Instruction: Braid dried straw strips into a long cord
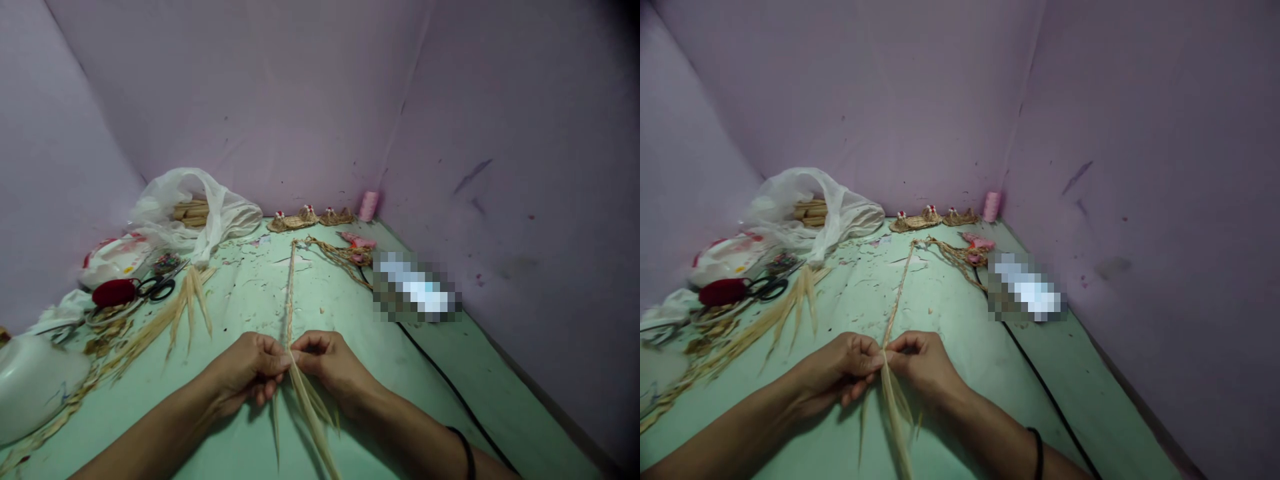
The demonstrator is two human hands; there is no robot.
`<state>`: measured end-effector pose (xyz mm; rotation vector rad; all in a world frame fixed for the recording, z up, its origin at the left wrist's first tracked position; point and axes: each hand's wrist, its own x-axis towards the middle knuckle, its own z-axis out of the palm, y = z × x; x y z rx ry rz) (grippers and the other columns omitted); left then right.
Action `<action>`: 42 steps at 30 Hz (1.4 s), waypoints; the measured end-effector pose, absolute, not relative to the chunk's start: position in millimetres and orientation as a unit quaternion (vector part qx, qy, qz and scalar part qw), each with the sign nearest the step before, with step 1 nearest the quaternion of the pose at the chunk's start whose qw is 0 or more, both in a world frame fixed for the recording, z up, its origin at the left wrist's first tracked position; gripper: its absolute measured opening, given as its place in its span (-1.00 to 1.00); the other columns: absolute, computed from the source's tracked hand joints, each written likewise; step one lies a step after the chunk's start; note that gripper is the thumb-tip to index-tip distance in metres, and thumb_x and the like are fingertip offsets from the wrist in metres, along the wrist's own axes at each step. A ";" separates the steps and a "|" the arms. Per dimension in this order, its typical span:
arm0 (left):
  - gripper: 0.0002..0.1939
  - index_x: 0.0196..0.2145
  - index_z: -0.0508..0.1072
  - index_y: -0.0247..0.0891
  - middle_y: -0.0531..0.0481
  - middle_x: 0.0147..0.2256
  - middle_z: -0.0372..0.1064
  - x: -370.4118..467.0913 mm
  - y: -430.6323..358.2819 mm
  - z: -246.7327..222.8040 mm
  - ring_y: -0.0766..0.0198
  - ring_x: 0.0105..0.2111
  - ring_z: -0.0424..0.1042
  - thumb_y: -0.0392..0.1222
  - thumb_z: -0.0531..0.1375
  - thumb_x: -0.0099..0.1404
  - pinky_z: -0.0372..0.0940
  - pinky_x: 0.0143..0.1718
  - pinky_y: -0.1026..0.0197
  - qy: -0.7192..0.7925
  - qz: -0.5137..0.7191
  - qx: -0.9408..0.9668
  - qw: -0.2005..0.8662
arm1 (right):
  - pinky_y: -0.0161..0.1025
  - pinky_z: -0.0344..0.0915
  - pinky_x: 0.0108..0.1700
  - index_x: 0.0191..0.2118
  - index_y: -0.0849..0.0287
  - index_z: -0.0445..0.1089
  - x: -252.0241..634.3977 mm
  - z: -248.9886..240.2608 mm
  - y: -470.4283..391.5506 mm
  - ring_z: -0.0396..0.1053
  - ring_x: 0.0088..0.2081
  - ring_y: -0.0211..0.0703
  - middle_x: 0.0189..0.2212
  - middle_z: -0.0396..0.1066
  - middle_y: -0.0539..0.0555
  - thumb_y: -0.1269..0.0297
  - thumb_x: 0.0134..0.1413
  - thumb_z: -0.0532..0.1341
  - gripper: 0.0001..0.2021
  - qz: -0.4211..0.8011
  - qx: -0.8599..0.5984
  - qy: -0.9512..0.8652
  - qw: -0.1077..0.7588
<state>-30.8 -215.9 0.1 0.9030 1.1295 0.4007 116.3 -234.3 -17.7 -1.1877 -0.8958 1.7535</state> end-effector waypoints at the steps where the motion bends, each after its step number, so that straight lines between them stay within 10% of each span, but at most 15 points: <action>1: -0.75 -0.69 0.24 -0.35 0.10 -0.79 0.17 -31.5 -215.6 -0.3 0.51 -0.83 0.09 -0.18 0.25 -0.16 -0.04 -0.85 0.46 0.523 0.183 0.421 0.718 | -0.34 0.11 -0.46 -0.57 0.30 0.35 117.4 -16.8 -233.7 0.21 -0.60 -0.36 -0.66 0.32 -0.02 0.22 -0.53 0.38 -0.69 0.701 -0.473 -0.354 0.400; 20: -0.89 -0.74 0.21 -0.32 0.16 -0.73 0.03 -24.0 -223.2 3.4 0.48 -0.65 0.01 -0.29 0.08 -0.15 -0.07 -0.64 0.37 0.562 0.180 0.671 0.450 | -0.42 -0.20 -0.67 -0.56 0.25 0.24 121.9 -10.8 -232.0 -0.08 -0.77 -0.50 -0.83 0.09 -0.18 0.38 -0.30 0.22 -0.89 0.724 -0.485 -0.382 0.307; 32: -0.81 -0.73 0.26 -0.31 0.19 -0.85 -0.03 -25.8 -220.8 3.3 0.50 -0.84 -0.09 -0.15 0.13 -0.14 -0.27 -0.78 0.34 0.539 0.187 0.513 0.641 | -0.41 -0.01 -0.60 -0.58 0.28 0.27 122.2 -10.4 -231.5 0.07 -0.68 -0.44 -0.71 0.24 -0.06 0.41 -0.32 0.19 -0.93 0.643 -0.526 -0.465 0.307; 42: -0.89 -0.71 0.28 -0.34 0.15 -0.72 0.02 -20.7 -224.4 -1.7 0.47 -0.65 -0.03 -0.28 0.03 -0.13 -0.10 -0.63 0.36 0.555 0.203 0.612 0.526 | -0.38 0.04 -0.56 -0.62 0.27 0.35 130.8 -6.8 -236.6 0.15 -0.60 -0.34 -0.68 0.30 0.03 0.28 -0.26 0.19 -0.86 0.447 -0.600 -0.608 0.266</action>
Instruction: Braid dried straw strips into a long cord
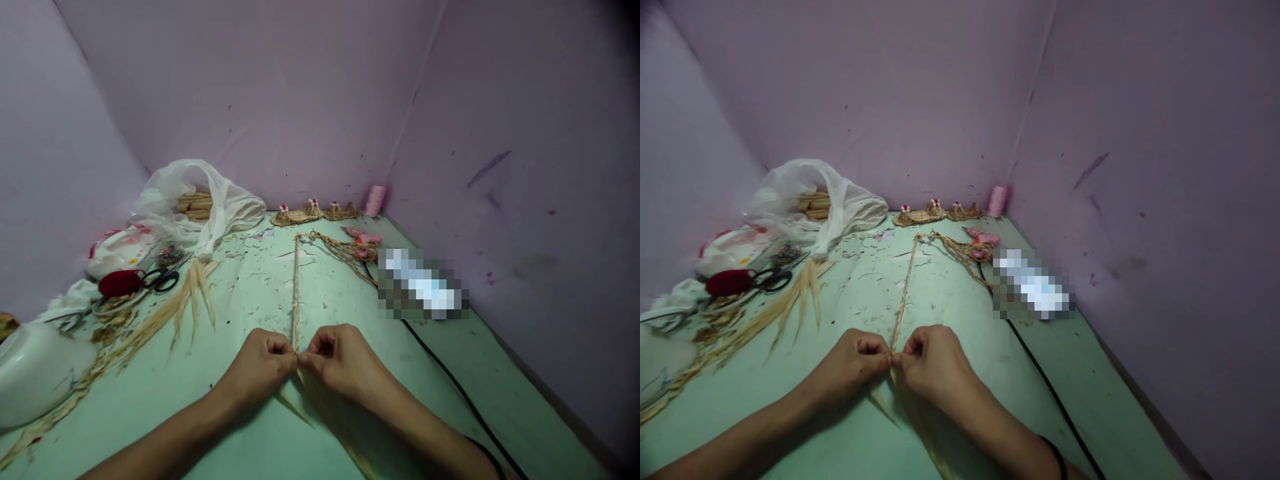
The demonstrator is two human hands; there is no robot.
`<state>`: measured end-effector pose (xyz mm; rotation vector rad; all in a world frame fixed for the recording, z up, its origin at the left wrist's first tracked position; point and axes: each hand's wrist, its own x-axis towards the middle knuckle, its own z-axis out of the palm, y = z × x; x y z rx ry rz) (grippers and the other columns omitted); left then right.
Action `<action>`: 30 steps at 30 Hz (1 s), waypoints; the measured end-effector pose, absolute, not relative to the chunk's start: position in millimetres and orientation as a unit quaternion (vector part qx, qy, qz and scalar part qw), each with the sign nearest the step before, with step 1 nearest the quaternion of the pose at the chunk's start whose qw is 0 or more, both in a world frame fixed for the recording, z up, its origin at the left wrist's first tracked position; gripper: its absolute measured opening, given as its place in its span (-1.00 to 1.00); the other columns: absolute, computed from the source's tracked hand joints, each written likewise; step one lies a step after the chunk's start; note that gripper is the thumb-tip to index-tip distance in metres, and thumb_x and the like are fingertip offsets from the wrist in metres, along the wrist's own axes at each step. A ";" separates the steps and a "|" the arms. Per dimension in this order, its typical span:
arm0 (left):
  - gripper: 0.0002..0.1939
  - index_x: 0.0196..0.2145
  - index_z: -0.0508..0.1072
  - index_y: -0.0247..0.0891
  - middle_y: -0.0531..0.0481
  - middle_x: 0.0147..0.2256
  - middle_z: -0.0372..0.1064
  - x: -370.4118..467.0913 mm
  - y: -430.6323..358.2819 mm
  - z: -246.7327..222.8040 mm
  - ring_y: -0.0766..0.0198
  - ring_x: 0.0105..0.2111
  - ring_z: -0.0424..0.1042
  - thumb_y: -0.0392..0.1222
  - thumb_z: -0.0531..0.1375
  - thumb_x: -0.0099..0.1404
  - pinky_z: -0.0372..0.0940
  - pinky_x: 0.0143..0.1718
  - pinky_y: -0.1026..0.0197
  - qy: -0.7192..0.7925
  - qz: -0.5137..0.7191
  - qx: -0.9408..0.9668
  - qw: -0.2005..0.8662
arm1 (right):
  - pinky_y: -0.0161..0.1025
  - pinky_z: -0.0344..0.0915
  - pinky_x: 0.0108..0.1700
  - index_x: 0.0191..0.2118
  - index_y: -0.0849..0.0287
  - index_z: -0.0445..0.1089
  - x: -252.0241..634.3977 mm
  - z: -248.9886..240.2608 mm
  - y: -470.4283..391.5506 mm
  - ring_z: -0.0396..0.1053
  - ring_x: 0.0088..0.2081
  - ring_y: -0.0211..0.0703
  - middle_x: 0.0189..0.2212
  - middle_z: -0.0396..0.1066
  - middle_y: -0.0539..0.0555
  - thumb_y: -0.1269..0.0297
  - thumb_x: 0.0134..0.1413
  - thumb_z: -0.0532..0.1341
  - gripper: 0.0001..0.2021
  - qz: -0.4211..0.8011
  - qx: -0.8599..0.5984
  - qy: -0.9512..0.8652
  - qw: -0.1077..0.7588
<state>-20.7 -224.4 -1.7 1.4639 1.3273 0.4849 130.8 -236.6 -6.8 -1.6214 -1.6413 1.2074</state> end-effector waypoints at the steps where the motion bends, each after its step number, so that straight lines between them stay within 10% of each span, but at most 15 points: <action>1: -0.89 -0.71 0.29 -0.35 0.14 -0.72 0.03 -20.4 -224.8 -2.4 0.46 -0.64 -0.01 -0.28 0.03 -0.13 -0.09 -0.62 0.36 0.554 0.202 0.614 0.524 | -0.37 0.02 -0.58 -0.64 0.27 0.34 132.5 -4.0 -236.7 0.14 -0.62 -0.34 -0.70 0.29 0.03 0.28 -0.28 0.19 -0.85 0.445 -0.608 -0.605 0.257; 16: -0.86 -0.69 0.35 -0.36 0.14 -0.79 0.07 -22.3 -230.8 8.6 0.49 -0.74 -0.02 -0.23 0.08 -0.15 -0.11 -0.69 0.36 0.540 0.226 0.554 0.592 | -0.39 -0.11 -0.62 -0.71 0.24 0.26 122.8 -0.4 -262.0 -0.03 -0.65 -0.43 -0.75 0.07 -0.08 0.38 -0.14 0.08 -0.78 0.406 -0.493 -0.726 0.255; 23: -0.84 -0.67 0.35 -0.36 0.16 -0.74 0.06 -24.6 -227.3 15.6 0.49 -0.68 -0.02 -0.18 0.13 -0.13 -0.06 -0.63 0.36 0.540 0.205 0.576 0.579 | -0.37 0.09 -0.50 -0.59 0.27 0.34 131.5 12.4 -238.9 0.18 -0.57 -0.34 -0.65 0.31 0.02 0.28 -0.21 0.18 -0.85 0.501 -0.563 -0.538 0.377; 30: -0.78 -0.65 0.34 -0.36 0.00 -0.64 0.30 -26.6 -228.1 11.4 0.40 -0.61 0.20 -0.13 0.11 -0.03 0.10 -0.52 0.33 0.495 0.200 0.605 0.590 | -0.30 0.17 -0.55 -0.61 0.33 0.28 113.7 -5.6 -240.1 0.22 -0.68 -0.34 -0.71 0.28 0.04 0.20 -0.31 0.23 -0.76 0.771 -0.440 -0.325 0.324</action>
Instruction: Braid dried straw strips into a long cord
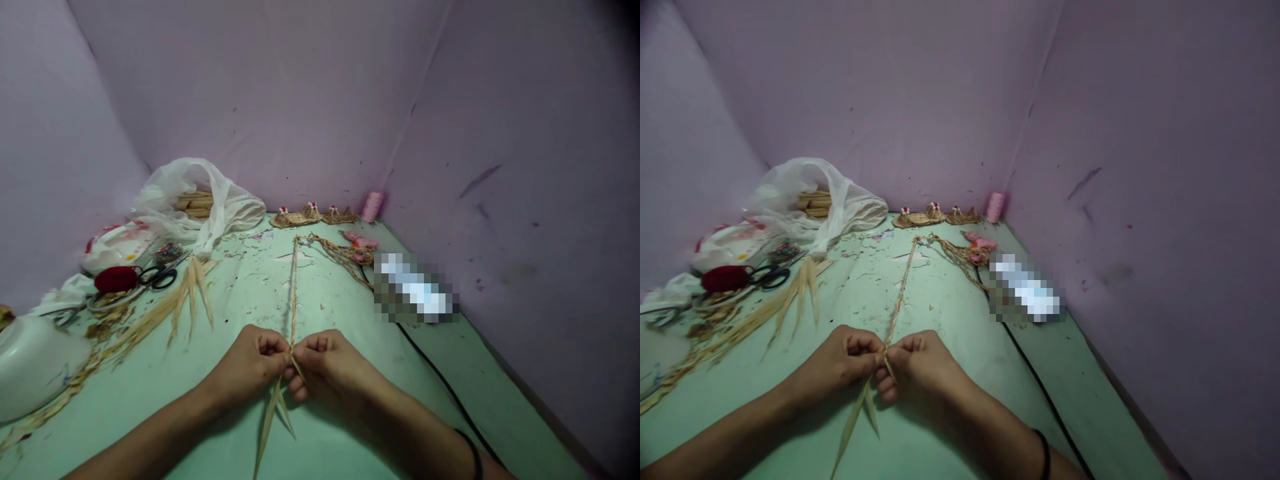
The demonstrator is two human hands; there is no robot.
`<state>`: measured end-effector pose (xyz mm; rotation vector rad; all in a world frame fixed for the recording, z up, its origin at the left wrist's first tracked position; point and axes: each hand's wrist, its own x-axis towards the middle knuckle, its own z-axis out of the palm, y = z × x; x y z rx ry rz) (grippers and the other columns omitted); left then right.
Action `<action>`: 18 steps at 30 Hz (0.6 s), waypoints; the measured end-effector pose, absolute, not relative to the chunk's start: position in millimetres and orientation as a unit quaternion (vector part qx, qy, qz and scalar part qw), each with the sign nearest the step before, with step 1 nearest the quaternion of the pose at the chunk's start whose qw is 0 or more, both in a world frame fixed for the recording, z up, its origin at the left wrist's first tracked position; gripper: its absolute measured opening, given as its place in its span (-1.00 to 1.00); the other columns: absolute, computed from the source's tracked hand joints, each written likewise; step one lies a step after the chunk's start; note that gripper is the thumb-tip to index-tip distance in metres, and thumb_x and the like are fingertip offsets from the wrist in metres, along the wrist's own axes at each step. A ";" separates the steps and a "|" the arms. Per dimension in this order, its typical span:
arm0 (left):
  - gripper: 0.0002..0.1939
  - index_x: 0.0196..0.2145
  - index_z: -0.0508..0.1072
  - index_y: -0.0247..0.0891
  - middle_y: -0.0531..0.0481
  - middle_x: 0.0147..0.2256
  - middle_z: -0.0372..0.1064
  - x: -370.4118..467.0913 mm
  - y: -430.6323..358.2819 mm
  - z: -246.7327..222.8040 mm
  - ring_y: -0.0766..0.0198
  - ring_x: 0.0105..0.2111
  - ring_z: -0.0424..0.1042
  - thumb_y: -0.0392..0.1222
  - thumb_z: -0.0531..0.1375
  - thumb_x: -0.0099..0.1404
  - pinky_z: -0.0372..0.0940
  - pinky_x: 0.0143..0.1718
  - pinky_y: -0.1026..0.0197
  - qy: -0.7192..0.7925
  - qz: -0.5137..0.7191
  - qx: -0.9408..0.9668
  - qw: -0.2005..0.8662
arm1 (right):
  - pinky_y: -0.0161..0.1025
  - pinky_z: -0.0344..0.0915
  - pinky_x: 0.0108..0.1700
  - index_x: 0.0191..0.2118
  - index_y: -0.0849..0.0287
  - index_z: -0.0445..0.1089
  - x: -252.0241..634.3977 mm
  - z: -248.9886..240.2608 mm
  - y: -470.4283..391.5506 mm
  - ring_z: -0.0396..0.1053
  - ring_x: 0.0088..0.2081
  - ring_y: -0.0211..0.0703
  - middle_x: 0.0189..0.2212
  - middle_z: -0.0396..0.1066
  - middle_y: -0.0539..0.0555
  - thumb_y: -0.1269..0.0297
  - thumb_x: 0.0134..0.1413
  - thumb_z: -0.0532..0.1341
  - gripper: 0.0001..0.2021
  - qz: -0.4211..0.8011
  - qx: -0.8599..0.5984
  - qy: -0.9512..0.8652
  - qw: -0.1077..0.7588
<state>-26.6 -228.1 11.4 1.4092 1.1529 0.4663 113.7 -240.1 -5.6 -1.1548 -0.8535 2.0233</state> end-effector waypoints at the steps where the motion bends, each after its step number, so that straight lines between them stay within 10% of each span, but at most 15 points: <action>1: -0.78 -0.65 0.35 -0.36 0.00 -0.63 0.30 -26.7 -228.3 10.0 0.41 -0.61 0.19 -0.14 0.09 -0.02 0.09 -0.53 0.33 0.497 0.194 0.618 0.578 | -0.30 0.17 -0.57 -0.62 0.33 0.28 112.5 -8.3 -241.4 0.22 -0.69 -0.35 -0.70 0.28 0.04 0.21 -0.32 0.23 -0.76 0.763 -0.447 -0.333 0.328; 10: -0.75 -0.69 0.37 -0.31 0.07 -0.72 0.12 -29.0 -241.1 23.2 0.39 -0.64 0.08 -0.16 0.05 0.02 -0.08 -0.61 0.33 0.603 0.103 0.718 0.332 | -0.44 -0.05 -0.70 -0.66 0.29 0.31 109.5 -4.0 -242.0 0.06 -0.76 -0.46 -0.79 0.23 -0.08 0.45 -0.33 0.12 -0.93 0.638 -0.554 -0.419 0.332; 18: -0.82 -0.52 0.43 -0.30 -0.13 -0.58 0.34 -16.5 -273.1 -2.1 0.30 -0.63 0.19 -0.24 0.05 0.05 -0.01 -0.54 0.23 0.528 0.146 0.798 0.252 | -0.39 -0.01 -0.59 -0.64 0.32 0.39 108.0 -10.0 -242.7 0.10 -0.68 -0.42 -0.76 0.23 -0.05 0.40 -0.36 0.19 -0.92 0.674 -0.510 -0.384 0.372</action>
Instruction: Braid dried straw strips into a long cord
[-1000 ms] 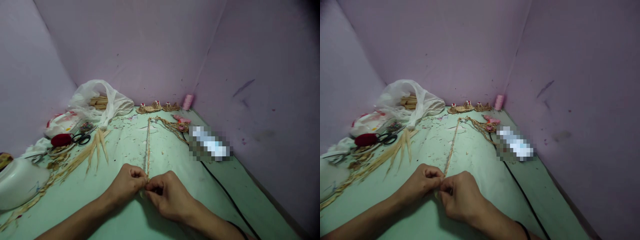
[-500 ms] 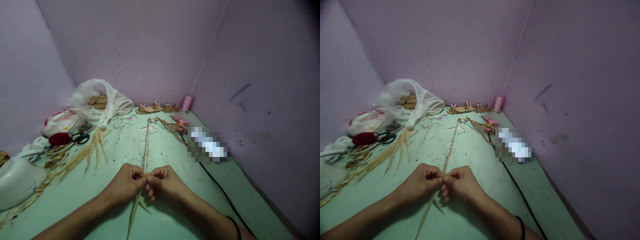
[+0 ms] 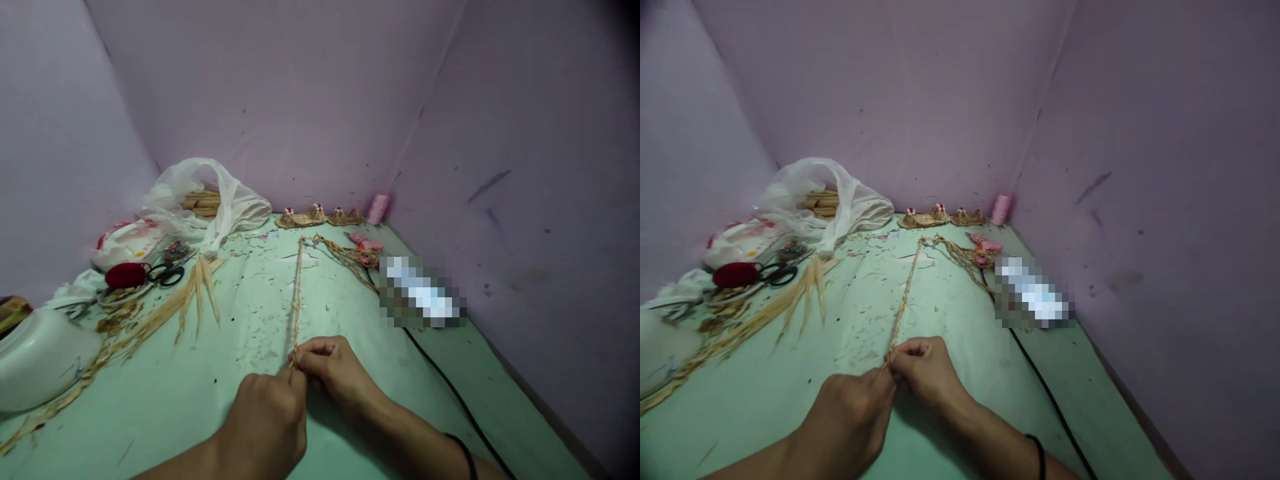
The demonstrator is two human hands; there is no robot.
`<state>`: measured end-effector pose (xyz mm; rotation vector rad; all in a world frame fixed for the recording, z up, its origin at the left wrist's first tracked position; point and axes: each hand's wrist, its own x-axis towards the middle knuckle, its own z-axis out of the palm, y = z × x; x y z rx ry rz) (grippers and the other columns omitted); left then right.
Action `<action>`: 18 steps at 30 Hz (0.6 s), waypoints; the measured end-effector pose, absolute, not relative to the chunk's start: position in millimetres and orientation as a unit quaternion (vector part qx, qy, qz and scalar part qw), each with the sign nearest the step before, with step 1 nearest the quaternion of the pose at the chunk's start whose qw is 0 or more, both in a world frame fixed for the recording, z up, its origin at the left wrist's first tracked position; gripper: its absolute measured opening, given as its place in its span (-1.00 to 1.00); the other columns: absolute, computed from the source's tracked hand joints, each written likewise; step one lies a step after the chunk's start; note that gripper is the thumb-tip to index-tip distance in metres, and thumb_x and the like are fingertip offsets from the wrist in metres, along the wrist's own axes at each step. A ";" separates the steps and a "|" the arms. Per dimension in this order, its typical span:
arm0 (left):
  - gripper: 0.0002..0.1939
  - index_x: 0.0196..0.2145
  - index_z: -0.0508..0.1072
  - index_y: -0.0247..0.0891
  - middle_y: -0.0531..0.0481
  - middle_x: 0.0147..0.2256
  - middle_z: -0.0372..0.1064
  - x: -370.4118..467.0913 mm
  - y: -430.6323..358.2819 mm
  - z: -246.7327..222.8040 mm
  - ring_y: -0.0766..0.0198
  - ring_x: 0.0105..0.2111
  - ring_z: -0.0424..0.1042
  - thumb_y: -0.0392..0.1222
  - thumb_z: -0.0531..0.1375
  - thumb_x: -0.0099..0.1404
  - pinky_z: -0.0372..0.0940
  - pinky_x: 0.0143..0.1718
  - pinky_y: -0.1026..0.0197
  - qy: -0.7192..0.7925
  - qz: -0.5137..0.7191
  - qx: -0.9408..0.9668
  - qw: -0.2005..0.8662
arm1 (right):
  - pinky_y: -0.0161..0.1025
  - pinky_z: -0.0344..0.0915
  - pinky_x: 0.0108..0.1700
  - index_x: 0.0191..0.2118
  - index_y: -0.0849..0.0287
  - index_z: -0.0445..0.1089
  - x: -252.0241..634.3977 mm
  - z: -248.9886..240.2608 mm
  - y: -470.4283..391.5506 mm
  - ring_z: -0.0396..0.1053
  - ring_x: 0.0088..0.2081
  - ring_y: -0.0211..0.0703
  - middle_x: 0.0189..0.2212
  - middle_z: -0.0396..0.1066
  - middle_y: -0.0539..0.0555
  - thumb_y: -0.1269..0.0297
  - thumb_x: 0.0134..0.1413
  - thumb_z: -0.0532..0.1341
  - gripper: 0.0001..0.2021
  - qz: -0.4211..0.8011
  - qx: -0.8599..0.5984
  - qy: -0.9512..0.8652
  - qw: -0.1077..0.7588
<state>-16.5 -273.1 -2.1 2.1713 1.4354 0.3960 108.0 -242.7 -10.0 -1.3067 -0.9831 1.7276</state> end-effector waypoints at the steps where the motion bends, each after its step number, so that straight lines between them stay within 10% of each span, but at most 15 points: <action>1: -0.82 -0.54 0.43 -0.31 -0.13 -0.58 0.34 -16.7 -272.7 -1.4 0.30 -0.64 0.19 -0.22 0.06 0.04 0.00 -0.54 0.23 0.523 0.140 0.800 0.260 | -0.38 0.01 -0.57 -0.63 0.32 0.39 108.4 -11.3 -242.7 0.12 -0.65 -0.41 -0.73 0.25 -0.03 0.39 -0.36 0.20 -0.91 0.678 -0.504 -0.380 0.377; 11: -0.82 -0.54 0.36 -0.36 0.09 -0.73 0.21 -29.8 -229.3 17.0 0.46 -0.80 0.09 -0.15 0.16 -0.08 -0.02 -0.78 0.38 0.556 0.157 0.451 0.680 | -0.37 0.04 -0.51 -0.63 0.30 0.30 112.8 -14.2 -241.4 0.14 -0.62 -0.39 -0.69 0.27 0.01 0.26 -0.25 0.23 -0.80 0.678 -0.455 -0.431 0.384; 18: -0.84 -0.75 0.23 -0.31 0.15 -0.85 0.05 -25.4 -229.2 3.1 0.49 -0.87 -0.04 -0.22 0.14 -0.16 -0.19 -0.85 0.40 0.591 0.175 0.426 0.663 | -0.37 0.11 -0.45 -0.51 0.29 0.39 118.0 -17.3 -245.1 0.24 -0.50 -0.30 -0.55 0.38 0.06 0.33 -0.07 0.08 -0.81 0.499 -0.496 -0.630 0.329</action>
